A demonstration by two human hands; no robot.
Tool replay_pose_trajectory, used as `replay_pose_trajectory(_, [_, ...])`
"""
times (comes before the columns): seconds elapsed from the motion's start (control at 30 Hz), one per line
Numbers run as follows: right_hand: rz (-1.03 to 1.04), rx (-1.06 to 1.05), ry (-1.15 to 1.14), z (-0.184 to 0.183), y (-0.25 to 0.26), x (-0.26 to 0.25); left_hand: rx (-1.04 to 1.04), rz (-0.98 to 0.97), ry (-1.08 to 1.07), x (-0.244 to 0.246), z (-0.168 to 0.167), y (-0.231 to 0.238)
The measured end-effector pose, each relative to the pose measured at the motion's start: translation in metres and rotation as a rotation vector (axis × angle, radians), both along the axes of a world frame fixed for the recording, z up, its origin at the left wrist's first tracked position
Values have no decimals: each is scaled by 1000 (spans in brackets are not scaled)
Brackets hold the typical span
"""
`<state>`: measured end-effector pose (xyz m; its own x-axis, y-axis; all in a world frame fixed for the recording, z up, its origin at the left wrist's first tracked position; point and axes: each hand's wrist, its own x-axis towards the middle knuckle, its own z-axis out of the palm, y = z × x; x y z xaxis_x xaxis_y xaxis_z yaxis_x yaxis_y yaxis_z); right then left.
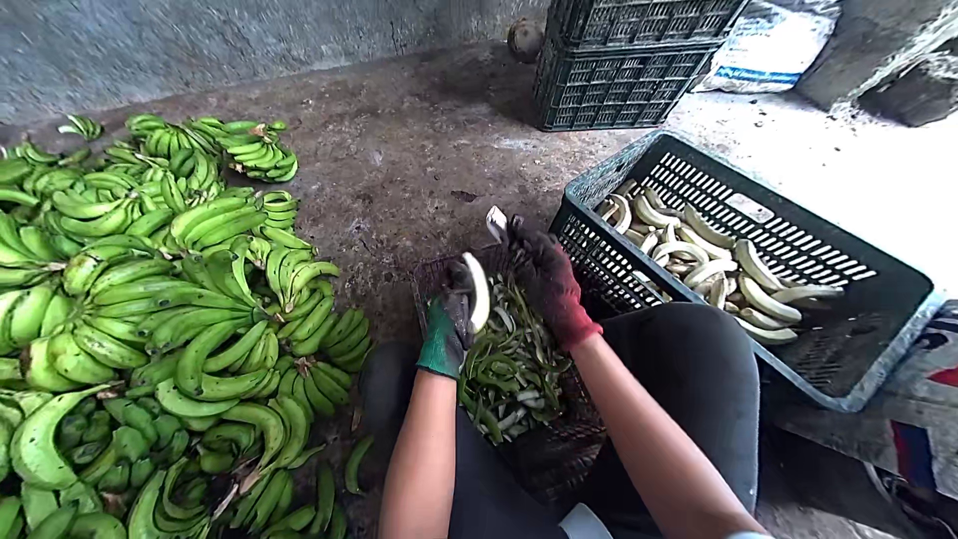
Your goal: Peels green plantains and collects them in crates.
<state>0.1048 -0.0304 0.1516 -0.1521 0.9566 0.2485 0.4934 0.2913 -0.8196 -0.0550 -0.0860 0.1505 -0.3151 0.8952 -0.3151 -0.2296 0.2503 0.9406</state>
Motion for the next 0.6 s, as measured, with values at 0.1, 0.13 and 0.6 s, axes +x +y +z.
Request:
replay_pose_trajectory(0.1, [43, -10, 127, -32, -50, -24, 192, 245, -89, 1, -12, 17])
replay_pose_trajectory(0.13, [40, -3, 148, -46, -66, -31, 260, 354, -101, 6, -13, 25])
replay_pose_trajectory(0.6, [184, -23, -333, -11, 7, -15, -42, -191, 59, -24, -3, 5])
